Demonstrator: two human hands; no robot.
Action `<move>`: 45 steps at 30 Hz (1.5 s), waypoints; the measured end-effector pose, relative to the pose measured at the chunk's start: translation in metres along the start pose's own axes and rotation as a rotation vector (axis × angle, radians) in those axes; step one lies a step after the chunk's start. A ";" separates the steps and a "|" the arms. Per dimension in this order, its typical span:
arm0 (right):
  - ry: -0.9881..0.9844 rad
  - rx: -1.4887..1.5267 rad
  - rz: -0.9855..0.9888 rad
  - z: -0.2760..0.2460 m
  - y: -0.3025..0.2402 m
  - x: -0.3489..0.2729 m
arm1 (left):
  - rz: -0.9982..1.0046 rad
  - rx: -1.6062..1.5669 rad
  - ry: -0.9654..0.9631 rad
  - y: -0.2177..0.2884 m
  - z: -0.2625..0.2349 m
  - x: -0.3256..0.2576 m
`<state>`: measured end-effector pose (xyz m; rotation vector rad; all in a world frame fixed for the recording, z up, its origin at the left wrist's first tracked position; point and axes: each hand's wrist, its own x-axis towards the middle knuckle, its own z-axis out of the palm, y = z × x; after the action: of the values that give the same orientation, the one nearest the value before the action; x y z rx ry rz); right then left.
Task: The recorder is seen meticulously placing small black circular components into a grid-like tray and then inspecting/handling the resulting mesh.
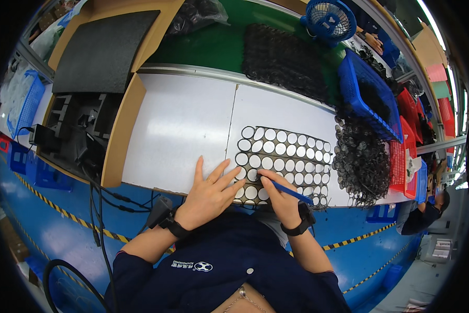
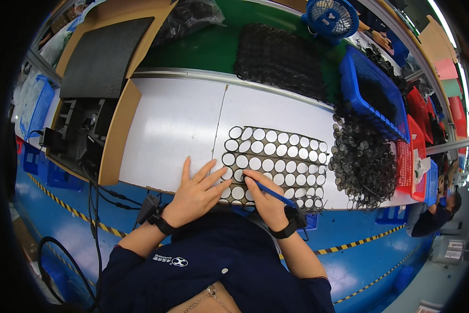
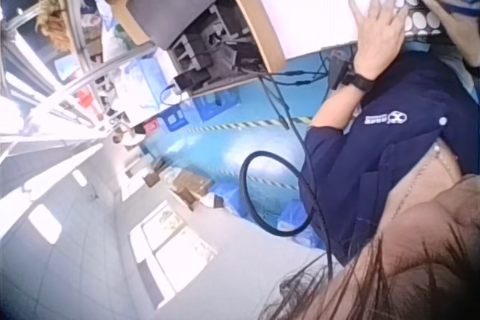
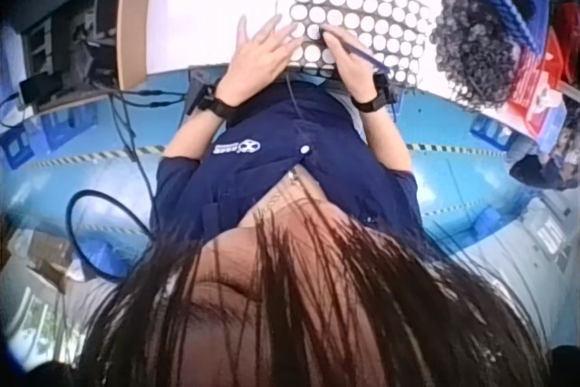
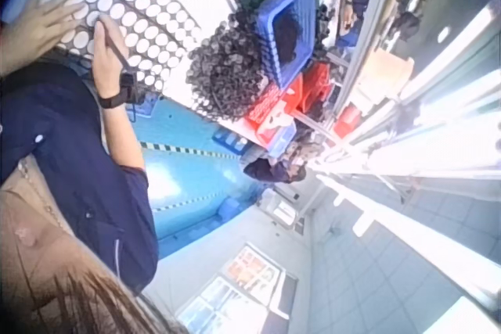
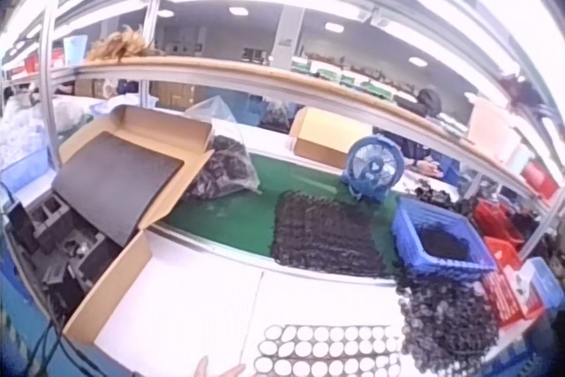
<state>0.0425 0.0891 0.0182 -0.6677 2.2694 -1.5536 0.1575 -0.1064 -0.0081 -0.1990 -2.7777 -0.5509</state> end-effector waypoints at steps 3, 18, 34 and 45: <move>-0.004 0.043 -0.005 0.009 0.005 -0.006 | -0.002 0.003 -0.001 0.000 0.001 0.000; -0.030 0.091 0.072 0.012 0.003 -0.007 | -0.012 0.006 0.026 0.000 0.003 0.000; -0.016 -0.374 -0.364 0.017 0.008 -0.009 | -0.012 -0.018 0.024 -0.001 0.004 0.001; 0.246 0.001 0.035 -0.034 -0.001 0.044 | -0.011 -0.027 0.015 -0.003 -0.002 -0.004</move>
<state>-0.0112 0.0920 0.0319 -0.4550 2.4396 -1.7024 0.1614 -0.1107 -0.0088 -0.1841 -2.7593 -0.5908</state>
